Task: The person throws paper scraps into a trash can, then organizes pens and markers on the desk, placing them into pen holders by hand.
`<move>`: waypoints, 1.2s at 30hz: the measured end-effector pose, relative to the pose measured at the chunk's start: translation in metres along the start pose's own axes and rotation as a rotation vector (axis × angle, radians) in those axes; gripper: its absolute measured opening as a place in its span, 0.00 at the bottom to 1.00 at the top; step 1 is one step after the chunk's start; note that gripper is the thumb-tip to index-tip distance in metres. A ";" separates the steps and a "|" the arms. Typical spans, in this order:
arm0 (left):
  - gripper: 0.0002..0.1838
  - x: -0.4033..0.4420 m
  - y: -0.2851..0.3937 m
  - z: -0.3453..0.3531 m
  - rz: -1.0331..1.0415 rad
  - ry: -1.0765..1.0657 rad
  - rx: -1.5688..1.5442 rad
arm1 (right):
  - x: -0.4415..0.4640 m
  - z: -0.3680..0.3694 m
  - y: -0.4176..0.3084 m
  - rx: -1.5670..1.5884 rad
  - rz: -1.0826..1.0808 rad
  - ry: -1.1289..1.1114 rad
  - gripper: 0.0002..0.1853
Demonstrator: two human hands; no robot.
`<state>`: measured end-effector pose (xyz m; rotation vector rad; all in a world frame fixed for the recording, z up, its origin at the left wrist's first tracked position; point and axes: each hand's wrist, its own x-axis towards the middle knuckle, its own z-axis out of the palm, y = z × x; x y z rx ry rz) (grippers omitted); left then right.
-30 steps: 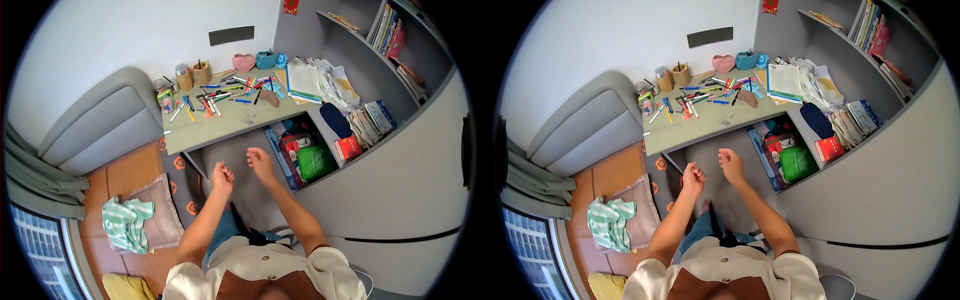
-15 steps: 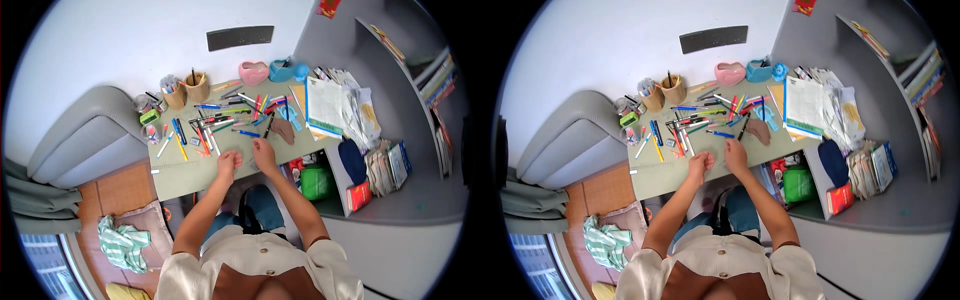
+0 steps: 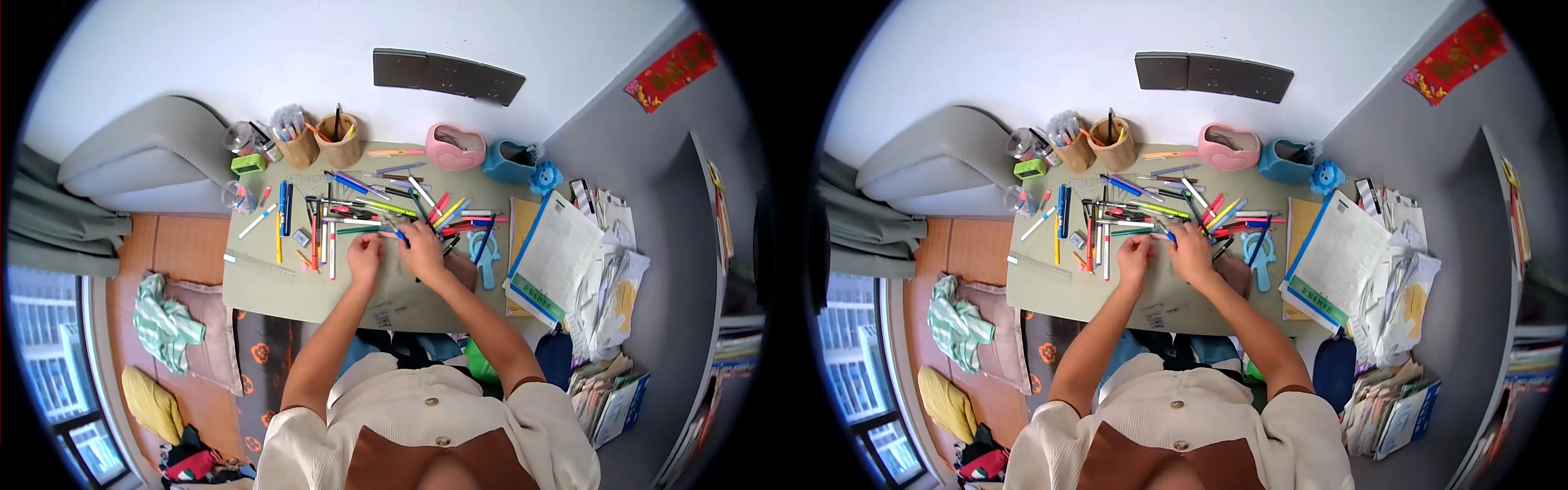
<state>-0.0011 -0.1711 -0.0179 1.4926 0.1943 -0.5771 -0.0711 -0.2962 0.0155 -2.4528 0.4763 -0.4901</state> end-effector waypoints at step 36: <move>0.12 0.126 0.181 0.009 0.698 0.474 0.652 | 0.233 0.024 -0.068 0.407 -0.017 0.142 0.14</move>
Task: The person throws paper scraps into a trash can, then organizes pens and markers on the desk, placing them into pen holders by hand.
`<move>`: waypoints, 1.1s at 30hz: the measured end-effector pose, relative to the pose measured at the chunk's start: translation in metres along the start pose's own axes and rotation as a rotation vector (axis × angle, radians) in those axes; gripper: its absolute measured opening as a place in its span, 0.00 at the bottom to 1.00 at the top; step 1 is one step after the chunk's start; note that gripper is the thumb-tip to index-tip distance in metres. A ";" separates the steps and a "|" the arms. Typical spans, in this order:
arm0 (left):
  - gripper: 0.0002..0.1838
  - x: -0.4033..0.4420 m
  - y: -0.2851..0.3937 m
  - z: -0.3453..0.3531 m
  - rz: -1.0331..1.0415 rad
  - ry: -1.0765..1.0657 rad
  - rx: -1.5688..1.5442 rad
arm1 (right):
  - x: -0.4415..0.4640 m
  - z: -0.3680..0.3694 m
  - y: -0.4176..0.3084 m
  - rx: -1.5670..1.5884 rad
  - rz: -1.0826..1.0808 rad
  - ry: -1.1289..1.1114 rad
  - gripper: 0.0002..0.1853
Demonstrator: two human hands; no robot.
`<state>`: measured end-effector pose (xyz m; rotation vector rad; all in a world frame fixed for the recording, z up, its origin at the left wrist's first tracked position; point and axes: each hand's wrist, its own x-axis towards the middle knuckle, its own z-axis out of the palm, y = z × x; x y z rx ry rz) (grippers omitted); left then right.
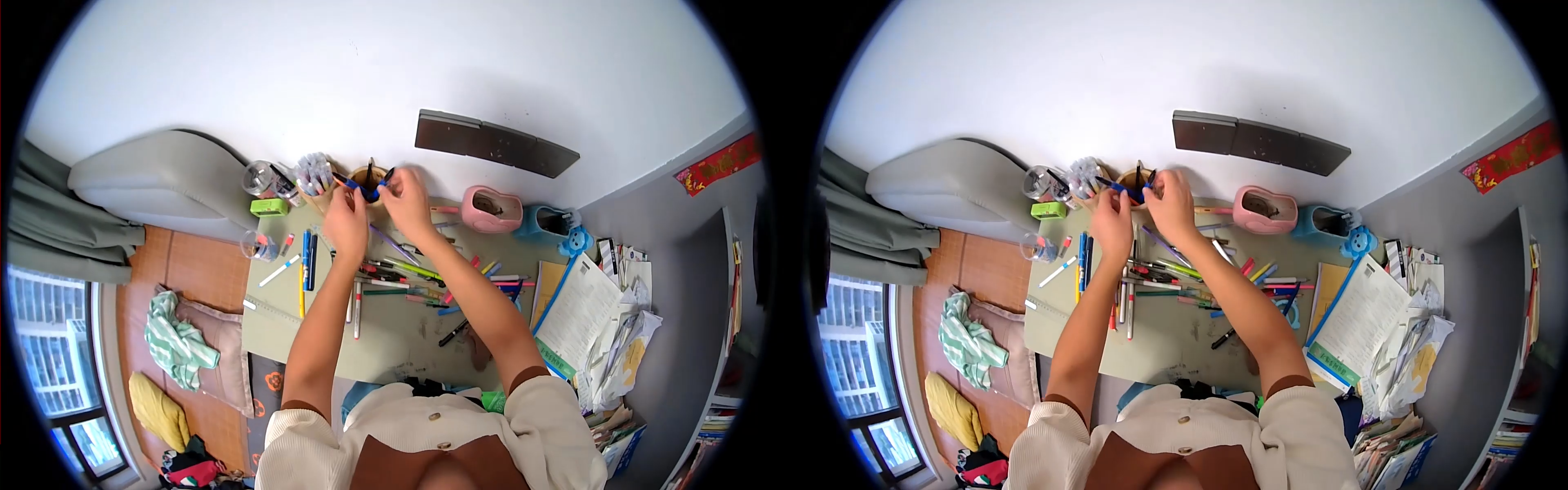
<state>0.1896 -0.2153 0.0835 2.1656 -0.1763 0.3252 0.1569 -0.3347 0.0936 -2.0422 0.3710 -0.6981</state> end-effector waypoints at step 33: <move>0.26 0.041 0.019 0.003 0.166 -0.151 -0.053 | 0.028 0.038 -0.005 -0.027 -0.165 -0.014 0.07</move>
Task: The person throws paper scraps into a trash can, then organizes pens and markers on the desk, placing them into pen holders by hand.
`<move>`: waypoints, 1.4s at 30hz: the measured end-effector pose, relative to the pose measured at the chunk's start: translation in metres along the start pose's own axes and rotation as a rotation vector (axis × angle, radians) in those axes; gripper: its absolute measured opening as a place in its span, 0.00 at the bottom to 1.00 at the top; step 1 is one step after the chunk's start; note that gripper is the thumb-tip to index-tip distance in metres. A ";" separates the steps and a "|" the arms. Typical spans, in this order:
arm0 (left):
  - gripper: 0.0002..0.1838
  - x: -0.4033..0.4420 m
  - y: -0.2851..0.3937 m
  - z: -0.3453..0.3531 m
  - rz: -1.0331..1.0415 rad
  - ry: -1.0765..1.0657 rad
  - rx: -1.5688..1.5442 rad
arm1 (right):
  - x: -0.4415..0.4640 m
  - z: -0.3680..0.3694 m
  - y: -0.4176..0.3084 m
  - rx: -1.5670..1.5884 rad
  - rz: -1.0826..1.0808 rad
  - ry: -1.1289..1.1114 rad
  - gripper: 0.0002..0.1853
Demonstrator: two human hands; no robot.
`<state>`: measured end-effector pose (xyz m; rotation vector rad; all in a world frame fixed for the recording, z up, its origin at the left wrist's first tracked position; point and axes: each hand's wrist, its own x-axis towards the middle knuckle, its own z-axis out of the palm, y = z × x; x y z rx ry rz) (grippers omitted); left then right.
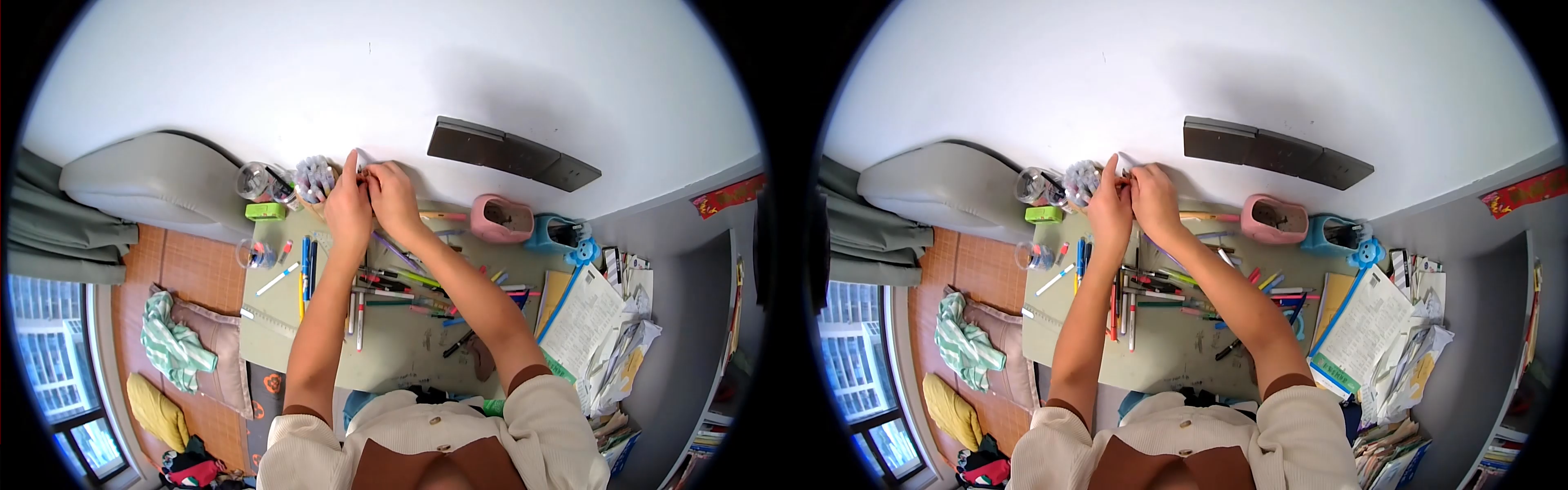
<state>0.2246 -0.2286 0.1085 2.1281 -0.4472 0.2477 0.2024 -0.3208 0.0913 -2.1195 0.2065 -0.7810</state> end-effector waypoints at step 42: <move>0.16 -0.037 -0.051 -0.044 0.038 0.448 -0.446 | -0.010 -0.011 -0.044 0.423 -0.128 0.156 0.20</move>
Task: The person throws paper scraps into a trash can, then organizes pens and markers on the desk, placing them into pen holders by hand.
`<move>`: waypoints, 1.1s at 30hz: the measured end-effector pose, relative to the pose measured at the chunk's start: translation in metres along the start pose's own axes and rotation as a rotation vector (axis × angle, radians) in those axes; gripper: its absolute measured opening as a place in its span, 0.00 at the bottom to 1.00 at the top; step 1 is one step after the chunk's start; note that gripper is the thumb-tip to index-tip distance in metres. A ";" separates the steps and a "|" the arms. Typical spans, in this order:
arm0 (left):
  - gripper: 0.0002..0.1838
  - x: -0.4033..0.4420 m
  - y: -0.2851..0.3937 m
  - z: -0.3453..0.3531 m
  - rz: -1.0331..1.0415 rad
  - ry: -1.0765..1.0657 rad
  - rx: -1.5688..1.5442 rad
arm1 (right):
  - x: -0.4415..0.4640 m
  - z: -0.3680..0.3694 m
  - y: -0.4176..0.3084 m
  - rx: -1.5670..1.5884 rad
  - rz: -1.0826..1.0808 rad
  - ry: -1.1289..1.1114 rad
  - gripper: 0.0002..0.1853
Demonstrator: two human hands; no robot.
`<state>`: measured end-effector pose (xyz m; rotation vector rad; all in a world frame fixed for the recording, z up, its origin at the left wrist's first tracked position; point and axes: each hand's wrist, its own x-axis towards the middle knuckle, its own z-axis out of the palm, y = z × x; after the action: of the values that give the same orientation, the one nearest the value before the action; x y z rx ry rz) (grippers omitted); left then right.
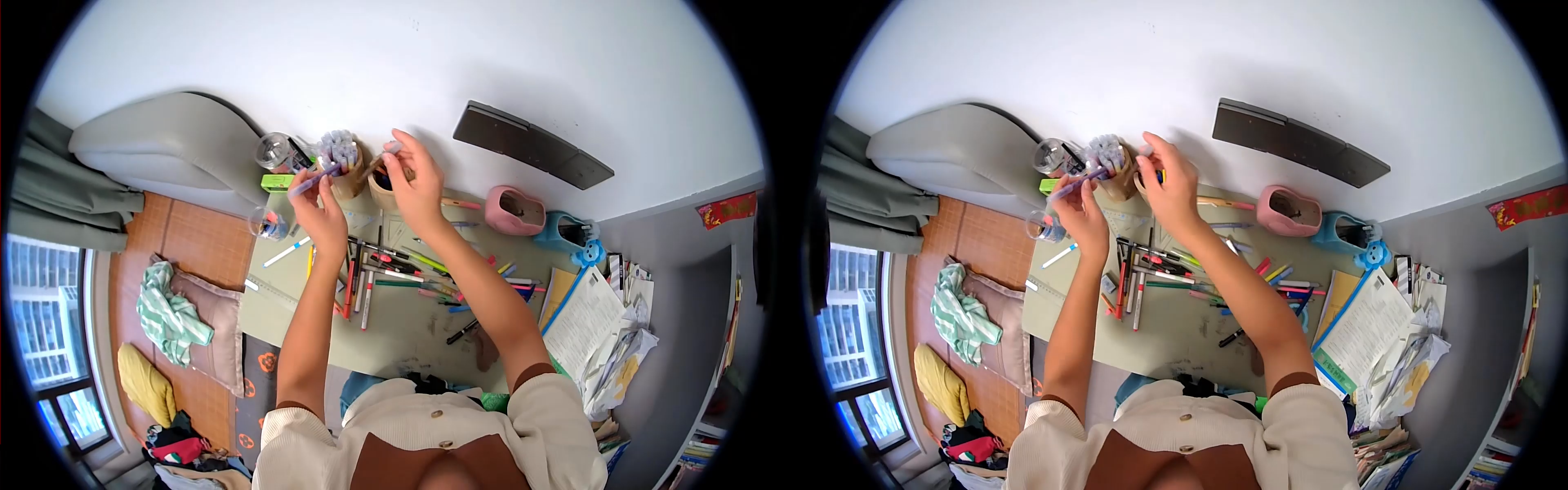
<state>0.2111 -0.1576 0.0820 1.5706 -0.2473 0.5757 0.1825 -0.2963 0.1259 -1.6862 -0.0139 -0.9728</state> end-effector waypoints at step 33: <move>0.23 0.025 -0.008 0.002 0.409 -0.193 0.543 | 0.004 0.043 0.020 -0.526 -0.441 -0.314 0.21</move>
<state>0.2363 -0.1542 0.0875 2.1245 -0.6057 0.8576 0.2192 -0.2708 0.1110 -2.3764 -0.3813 -1.0812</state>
